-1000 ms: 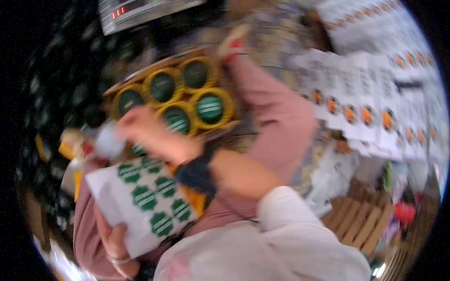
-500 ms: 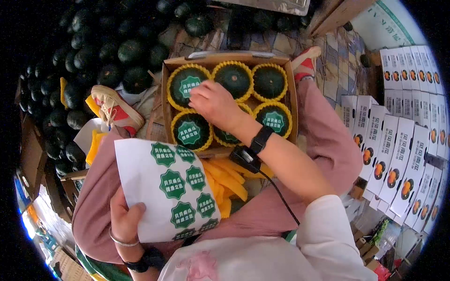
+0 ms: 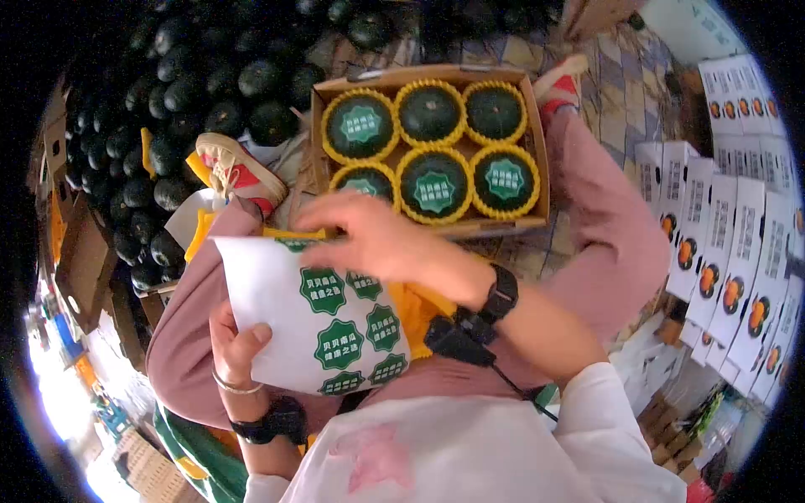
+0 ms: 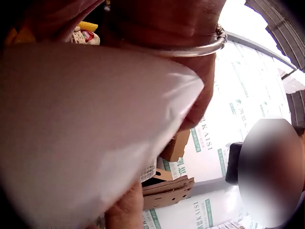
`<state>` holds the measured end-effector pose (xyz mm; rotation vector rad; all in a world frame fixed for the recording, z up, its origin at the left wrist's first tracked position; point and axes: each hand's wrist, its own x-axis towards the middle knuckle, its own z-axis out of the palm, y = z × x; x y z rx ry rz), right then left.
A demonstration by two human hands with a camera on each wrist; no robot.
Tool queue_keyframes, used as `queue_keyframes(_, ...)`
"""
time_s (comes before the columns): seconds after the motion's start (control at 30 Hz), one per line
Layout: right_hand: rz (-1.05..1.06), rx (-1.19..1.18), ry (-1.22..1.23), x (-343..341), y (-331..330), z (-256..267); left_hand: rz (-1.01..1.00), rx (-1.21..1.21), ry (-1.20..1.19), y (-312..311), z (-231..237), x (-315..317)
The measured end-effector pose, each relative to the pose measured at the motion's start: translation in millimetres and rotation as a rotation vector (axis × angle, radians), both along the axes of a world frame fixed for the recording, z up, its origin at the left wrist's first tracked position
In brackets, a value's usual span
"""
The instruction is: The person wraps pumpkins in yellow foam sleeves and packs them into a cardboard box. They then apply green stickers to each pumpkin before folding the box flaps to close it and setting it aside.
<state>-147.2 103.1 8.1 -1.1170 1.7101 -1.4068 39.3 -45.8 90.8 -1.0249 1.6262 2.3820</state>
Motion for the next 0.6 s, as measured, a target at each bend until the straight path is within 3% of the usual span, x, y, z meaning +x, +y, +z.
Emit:
queue_keyframes(0.1,0.015,0.061,-0.568,24,3,12,-0.083,-0.068,0.154,-2,-12,6)
queue_keyframes(0.27,-0.211,-0.095,-1.366,25,5,-10,0.222,0.076,0.145,17,-2,7)
queue_keyframes(0.37,-0.618,-0.152,-1.423,-1,14,-13,0.284,0.09,0.134,20,0,4)
queue_keyframes(0.43,-0.848,-0.093,-0.883,-45,33,-45,0.339,0.123,0.125,24,1,-1)
queue_keyframes(0.5,-0.901,0.104,0.035,-87,46,-58,0.288,0.129,0.118,16,-4,4)
queue_keyframes(0.6,-0.687,-0.062,0.792,-129,43,-96,0.251,0.11,0.093,13,-12,5)
